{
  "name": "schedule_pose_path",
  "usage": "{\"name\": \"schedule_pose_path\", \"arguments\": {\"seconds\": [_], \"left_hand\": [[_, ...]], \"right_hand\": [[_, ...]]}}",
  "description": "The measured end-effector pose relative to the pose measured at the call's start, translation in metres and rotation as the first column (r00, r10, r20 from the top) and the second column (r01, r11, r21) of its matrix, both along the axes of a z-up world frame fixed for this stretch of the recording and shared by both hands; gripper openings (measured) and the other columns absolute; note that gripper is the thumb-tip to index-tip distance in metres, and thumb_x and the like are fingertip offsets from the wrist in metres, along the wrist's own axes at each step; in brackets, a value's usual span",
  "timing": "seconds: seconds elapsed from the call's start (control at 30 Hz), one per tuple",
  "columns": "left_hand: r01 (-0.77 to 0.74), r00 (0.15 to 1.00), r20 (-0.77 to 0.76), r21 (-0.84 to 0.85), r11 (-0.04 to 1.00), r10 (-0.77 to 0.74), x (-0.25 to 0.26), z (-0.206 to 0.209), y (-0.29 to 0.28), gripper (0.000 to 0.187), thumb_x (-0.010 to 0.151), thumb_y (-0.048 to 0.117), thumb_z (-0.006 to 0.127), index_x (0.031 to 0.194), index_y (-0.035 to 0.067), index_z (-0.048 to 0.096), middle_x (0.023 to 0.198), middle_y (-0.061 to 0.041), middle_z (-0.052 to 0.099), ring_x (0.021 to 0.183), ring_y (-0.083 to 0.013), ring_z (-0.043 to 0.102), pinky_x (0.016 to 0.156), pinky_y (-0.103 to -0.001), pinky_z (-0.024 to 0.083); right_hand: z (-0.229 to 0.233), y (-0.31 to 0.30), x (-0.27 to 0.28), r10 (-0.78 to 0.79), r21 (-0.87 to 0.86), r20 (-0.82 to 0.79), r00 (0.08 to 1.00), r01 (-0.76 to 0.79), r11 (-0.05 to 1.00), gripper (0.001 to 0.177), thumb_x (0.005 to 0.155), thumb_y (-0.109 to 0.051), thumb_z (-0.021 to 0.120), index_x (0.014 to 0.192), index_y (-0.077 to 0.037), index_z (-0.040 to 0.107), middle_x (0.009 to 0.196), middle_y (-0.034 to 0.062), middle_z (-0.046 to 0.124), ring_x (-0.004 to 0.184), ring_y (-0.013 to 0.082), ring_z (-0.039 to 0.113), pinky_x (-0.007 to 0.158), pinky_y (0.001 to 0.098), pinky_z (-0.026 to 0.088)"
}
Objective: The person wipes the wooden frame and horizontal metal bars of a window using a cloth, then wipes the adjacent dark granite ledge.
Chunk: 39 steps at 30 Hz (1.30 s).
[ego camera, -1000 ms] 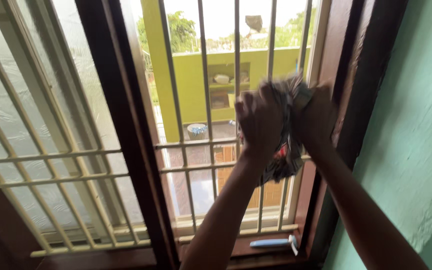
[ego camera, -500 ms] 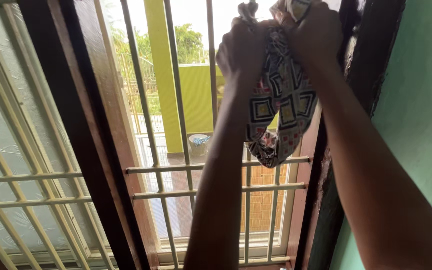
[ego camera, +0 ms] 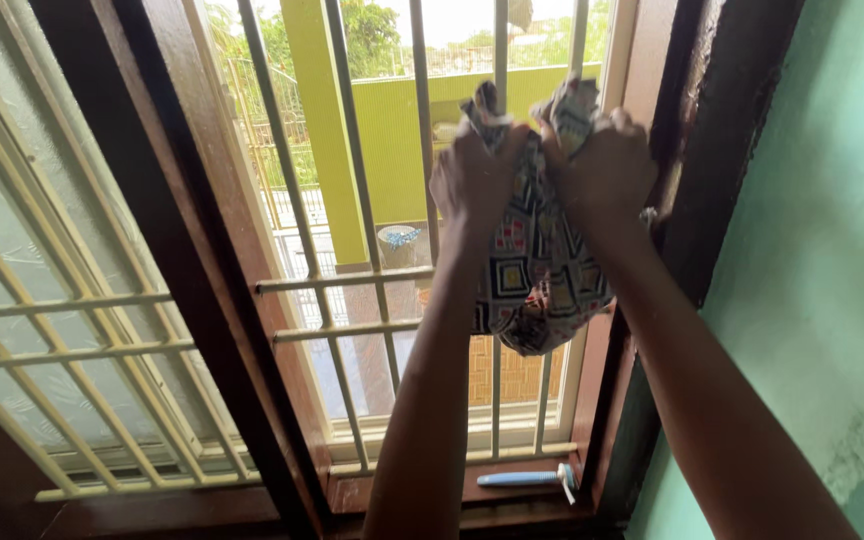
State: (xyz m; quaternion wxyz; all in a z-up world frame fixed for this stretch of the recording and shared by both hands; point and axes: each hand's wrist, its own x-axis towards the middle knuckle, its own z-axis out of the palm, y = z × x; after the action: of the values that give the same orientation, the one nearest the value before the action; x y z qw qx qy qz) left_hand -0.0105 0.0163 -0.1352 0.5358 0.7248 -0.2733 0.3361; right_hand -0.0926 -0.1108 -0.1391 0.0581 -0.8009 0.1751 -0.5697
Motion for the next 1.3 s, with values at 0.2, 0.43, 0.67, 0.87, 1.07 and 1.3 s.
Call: {"name": "schedule_pose_path", "arguments": {"seconds": [0.2, 0.43, 0.67, 0.87, 1.07, 1.3], "left_hand": [[-0.455, 0.877, 0.277, 0.215, 0.864, 0.393, -0.026, -0.07, -0.002, 0.04, 0.096, 0.044, 0.071, 0.102, 0.004, 0.068, 0.08, -0.014, 0.075, 0.069, -0.0229, 0.074, 0.059, -0.034, 0.059], [-0.396, 0.775, 0.545, 0.028, 0.918, 0.318, -0.071, -0.088, 0.009, 0.02, 0.101, 0.013, 0.063, 0.115, -0.001, 0.068, 0.104, -0.016, 0.075, 0.1, -0.0256, 0.07, 0.08, -0.037, 0.058], [-0.312, 0.733, 0.679, 0.284, 0.907, 0.04, -0.068, -0.098, 0.012, 0.025, 0.094, 0.005, 0.057, 0.114, -0.006, 0.066, 0.109, -0.019, 0.074, 0.114, -0.0287, 0.071, 0.129, -0.059, 0.015], [-0.142, 0.906, 0.402, 0.584, 0.799, -0.133, -0.075, -0.089, 0.01, 0.012, 0.091, 0.001, 0.058, 0.098, -0.005, 0.066, 0.091, -0.016, 0.074, 0.097, -0.0299, 0.075, 0.128, -0.068, 0.001], [-0.223, 0.915, 0.401, 0.612, 0.759, -0.054, -0.078, -0.084, -0.017, 0.028, 0.082, 0.01, 0.069, 0.102, -0.01, 0.063, 0.09, -0.022, 0.071, 0.087, -0.0297, 0.074, 0.105, -0.046, 0.047], [0.243, 0.97, -0.199, 0.713, 0.657, -0.142, -0.048, -0.067, -0.03, 0.024, 0.081, 0.007, 0.071, 0.102, -0.003, 0.063, 0.091, -0.014, 0.07, 0.075, -0.0233, 0.071, 0.065, -0.034, 0.063]], "right_hand": [[-0.05, 0.019, -0.034, -0.031, -0.205, -0.053, 0.998, 0.02, 0.978, 0.079, 0.096, -0.066, 0.064, 0.114, 0.01, 0.069, 0.112, 0.0261, 0.066, 0.107, 0.0396, 0.065, 0.079, 0.0499, 0.056], [-0.045, 0.04, -0.065, -0.024, -0.23, 0.13, 0.991, 0.054, 0.972, 0.063, 0.094, -0.031, 0.062, 0.144, 0.006, 0.052, 0.133, 0.0227, 0.059, 0.12, 0.0399, 0.057, 0.091, 0.0464, 0.054], [-0.105, 0.008, -0.06, -0.009, -0.46, -0.057, 0.998, -0.018, 0.888, 0.048, 0.099, -0.012, 0.056, 0.144, 0.004, 0.051, 0.149, 0.0197, 0.057, 0.154, 0.0353, 0.046, 0.129, 0.0617, 0.022], [-0.122, 0.007, -0.094, -0.119, -0.526, -0.226, 0.967, -0.018, 0.85, 0.074, 0.075, -0.018, 0.06, 0.145, 0.007, 0.054, 0.146, 0.0231, 0.06, 0.149, 0.0336, 0.044, 0.126, 0.0601, 0.016], [-0.104, -0.001, -0.065, -0.217, -0.571, -0.276, 0.936, 0.022, 0.821, 0.047, 0.09, -0.028, 0.067, 0.13, -0.006, 0.056, 0.153, 0.0233, 0.052, 0.159, 0.0387, 0.034, 0.131, 0.0579, 0.011], [-0.109, -0.013, -0.031, -0.037, -0.488, -0.208, 0.977, -0.071, 0.87, 0.081, 0.091, -0.027, 0.069, 0.153, 0.019, 0.043, 0.161, 0.0337, 0.033, 0.152, 0.0433, 0.03, 0.127, 0.06, 0.014]]}}
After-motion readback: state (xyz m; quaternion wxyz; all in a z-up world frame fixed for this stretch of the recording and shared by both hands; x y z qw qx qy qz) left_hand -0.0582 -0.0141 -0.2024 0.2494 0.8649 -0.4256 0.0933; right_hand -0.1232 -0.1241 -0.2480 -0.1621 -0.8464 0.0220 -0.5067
